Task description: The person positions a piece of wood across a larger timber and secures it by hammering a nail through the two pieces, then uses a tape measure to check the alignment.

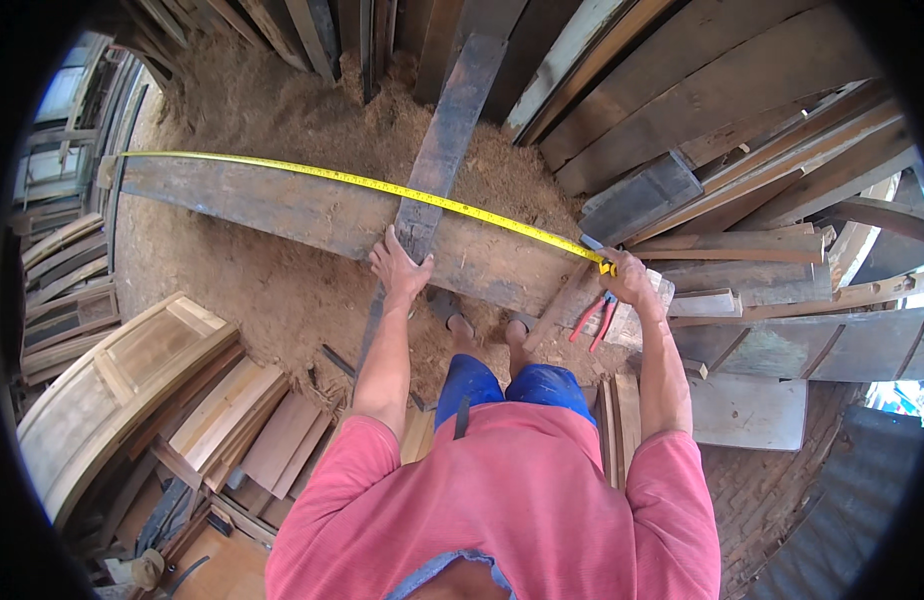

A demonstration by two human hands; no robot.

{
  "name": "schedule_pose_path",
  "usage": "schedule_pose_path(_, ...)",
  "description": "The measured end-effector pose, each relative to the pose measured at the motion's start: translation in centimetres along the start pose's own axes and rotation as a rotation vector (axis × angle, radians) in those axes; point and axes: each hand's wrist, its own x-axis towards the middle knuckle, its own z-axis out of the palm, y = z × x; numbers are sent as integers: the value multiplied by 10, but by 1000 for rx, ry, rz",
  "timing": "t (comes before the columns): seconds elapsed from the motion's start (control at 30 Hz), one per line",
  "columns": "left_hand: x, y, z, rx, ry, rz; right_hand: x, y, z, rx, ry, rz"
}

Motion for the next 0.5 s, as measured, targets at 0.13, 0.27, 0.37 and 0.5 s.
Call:
schedule_pose_path(0.13, 1, 0, 0, 17, -13, -6, 3, -18, 0, 25, -7, -24)
schedule_pose_path(0.27, 1, 0, -2, 2, -34, 9, 10, -32, 0, 31, -52, 4)
schedule_pose_path(0.37, 2, 0, -3, 2, -38, 16, 17, -27, 5, 56, -36, -40)
schedule_pose_path(0.5, 3, 0, -3, -2, -47, 17, 23, -17, 10, 42, -1, -106)
